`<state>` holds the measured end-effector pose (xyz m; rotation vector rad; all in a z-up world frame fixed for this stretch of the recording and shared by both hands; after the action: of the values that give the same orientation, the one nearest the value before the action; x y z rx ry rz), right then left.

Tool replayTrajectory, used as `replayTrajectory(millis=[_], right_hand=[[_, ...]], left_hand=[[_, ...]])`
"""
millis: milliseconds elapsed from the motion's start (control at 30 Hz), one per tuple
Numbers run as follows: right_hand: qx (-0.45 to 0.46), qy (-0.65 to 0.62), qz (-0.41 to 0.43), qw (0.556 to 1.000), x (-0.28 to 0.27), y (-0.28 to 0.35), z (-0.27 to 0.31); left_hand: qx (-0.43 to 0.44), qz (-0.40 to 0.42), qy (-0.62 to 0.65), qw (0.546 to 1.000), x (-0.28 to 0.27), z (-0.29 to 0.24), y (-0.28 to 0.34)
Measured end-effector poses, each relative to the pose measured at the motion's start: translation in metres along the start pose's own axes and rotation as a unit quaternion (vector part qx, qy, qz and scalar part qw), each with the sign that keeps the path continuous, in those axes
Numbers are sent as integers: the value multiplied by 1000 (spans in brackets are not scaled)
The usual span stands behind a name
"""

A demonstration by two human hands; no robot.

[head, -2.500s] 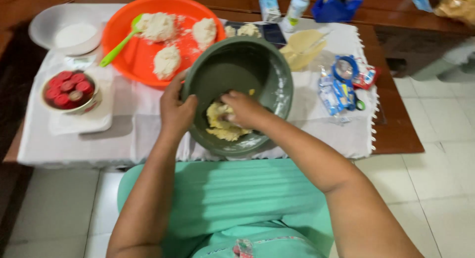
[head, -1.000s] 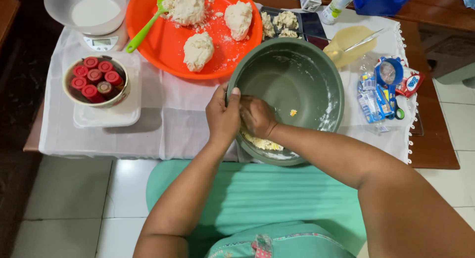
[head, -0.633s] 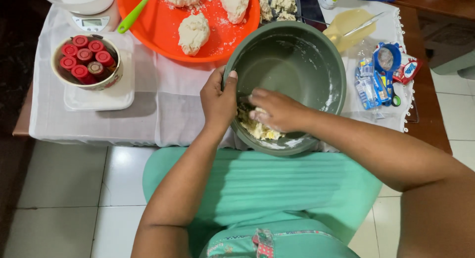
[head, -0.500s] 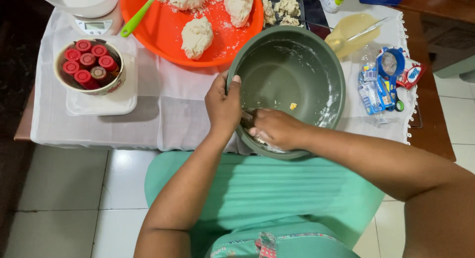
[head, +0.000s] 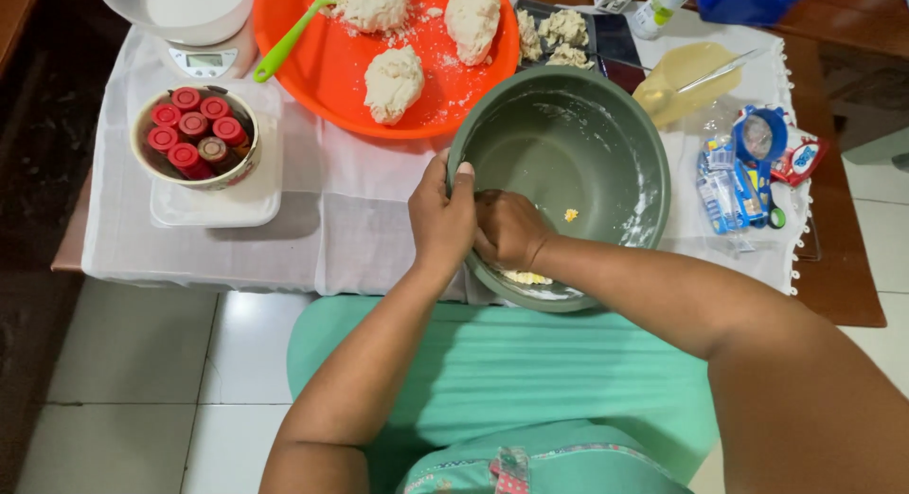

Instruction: Kneading dough in a bowl and mixing in yellow food coloring

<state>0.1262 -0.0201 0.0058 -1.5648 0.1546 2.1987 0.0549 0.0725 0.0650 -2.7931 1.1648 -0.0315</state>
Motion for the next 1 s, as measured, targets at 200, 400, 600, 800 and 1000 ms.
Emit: replayTrajectory(millis=[200, 400, 600, 800, 1000], right_hand=[[161, -43, -24, 986, -43, -4, -15], [48, -7, 24, 999, -46, 25, -13], [50, -124, -19, 991, -47, 27, 41], [69, -124, -65, 988, -29, 7, 13], [73, -159, -81, 981, 5, -4, -42]], left_hand=[[19, 20, -29, 999, 10, 18, 14], [-34, -10, 162, 986, 19, 65, -5], [-60, -9, 116, 991, 21, 57, -6], [-21, 14, 52, 998, 19, 18, 0], [-33, 23, 31, 999, 22, 17, 1]])
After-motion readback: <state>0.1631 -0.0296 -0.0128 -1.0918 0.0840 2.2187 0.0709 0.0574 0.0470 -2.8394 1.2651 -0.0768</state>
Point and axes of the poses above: each hand's wrist, its own y-axis away from the middle knuckle, its own x-axis out of the palm, z = x × y, the point moved 9 cm from there along -y, towards the middle knuckle, and after that the axes turned 10 degrees about x, right-handed, at the moved point
